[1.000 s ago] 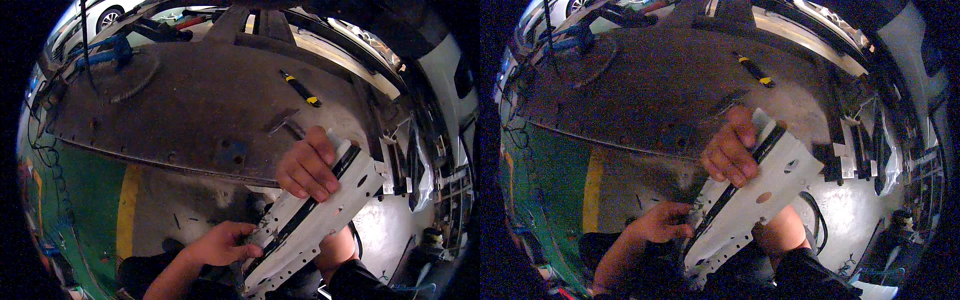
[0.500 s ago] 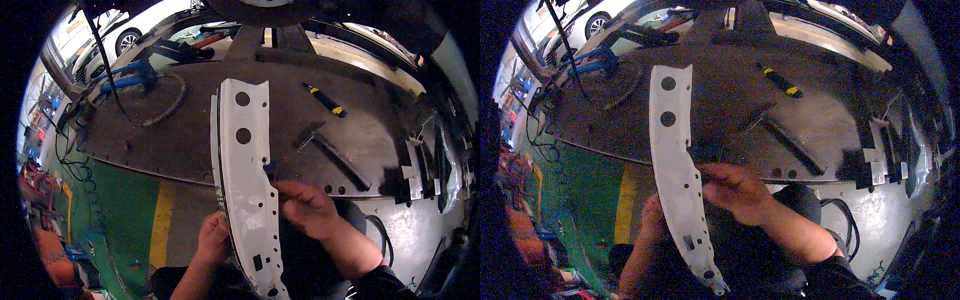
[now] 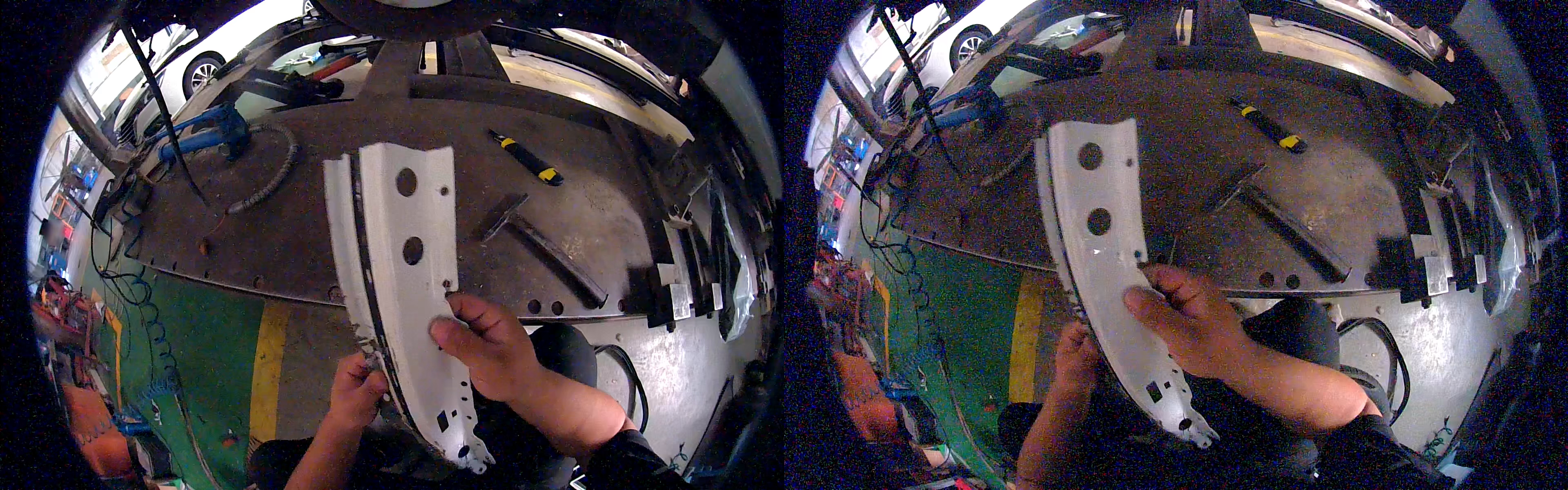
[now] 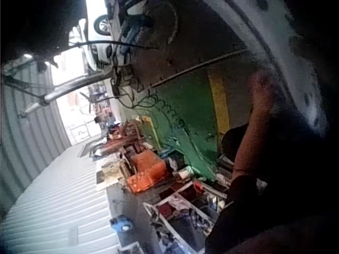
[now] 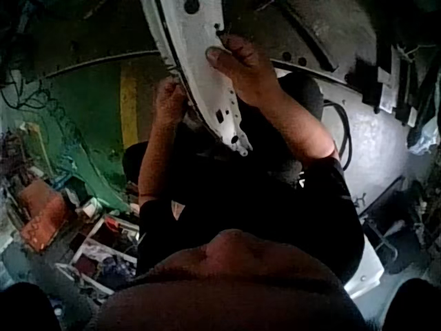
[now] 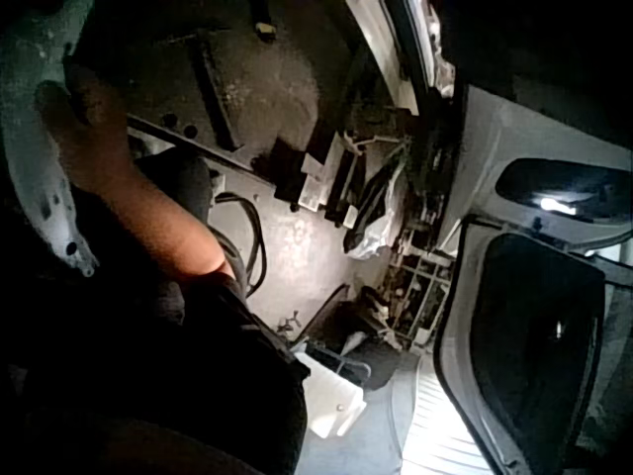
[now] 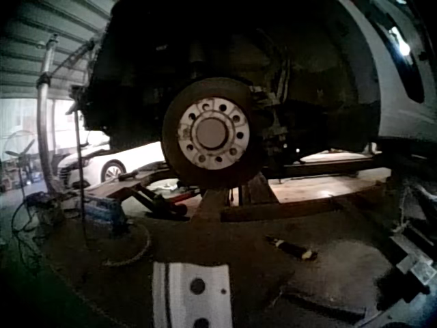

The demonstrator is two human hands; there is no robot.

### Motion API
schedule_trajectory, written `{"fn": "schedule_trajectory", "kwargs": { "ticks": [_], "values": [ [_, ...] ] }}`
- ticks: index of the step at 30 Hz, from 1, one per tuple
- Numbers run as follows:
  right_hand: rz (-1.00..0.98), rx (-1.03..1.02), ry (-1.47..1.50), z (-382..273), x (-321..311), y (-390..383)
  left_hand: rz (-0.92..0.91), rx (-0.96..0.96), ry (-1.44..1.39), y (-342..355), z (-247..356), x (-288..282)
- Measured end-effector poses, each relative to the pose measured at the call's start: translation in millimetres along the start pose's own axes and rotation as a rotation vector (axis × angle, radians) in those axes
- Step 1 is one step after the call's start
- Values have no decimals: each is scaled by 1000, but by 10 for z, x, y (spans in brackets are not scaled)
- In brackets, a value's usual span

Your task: The person is repairing a white metal car panel by hammering it on a workbench to straighten dents and then positioning it on the front of a car.

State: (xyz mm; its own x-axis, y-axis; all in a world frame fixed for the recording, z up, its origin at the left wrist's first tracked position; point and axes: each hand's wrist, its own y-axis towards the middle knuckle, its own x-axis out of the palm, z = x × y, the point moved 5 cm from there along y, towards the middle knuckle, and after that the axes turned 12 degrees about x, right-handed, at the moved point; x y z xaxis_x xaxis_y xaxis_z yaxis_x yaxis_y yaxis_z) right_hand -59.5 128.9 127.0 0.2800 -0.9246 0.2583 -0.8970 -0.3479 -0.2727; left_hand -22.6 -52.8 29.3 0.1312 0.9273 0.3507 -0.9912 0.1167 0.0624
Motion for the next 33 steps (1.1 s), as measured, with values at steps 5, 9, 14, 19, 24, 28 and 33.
{"fn": "schedule_trajectory", "kwargs": {
  "ticks": [5,9,14,19,24,28,33],
  "values": [
    [68,68,107,112,-13,53,-38,127,290,101,193,148],
    [72,190,131,242,70,66,-127,327,428,142,520,431],
    [141,-277,-811,482,33,69,2,100,225,144,478,386],
    [-55,314,399,416,244,-7,-3,205,206,128,526,310],
    [-135,219,246,474,231,-13,-33,336,394,128,619,221],
    [-89,206,24,491,272,-24,18,800,1229,149,909,268],
    [0,89,-344,446,296,-139,-312,638,1565,193,924,515]
  ]
}}
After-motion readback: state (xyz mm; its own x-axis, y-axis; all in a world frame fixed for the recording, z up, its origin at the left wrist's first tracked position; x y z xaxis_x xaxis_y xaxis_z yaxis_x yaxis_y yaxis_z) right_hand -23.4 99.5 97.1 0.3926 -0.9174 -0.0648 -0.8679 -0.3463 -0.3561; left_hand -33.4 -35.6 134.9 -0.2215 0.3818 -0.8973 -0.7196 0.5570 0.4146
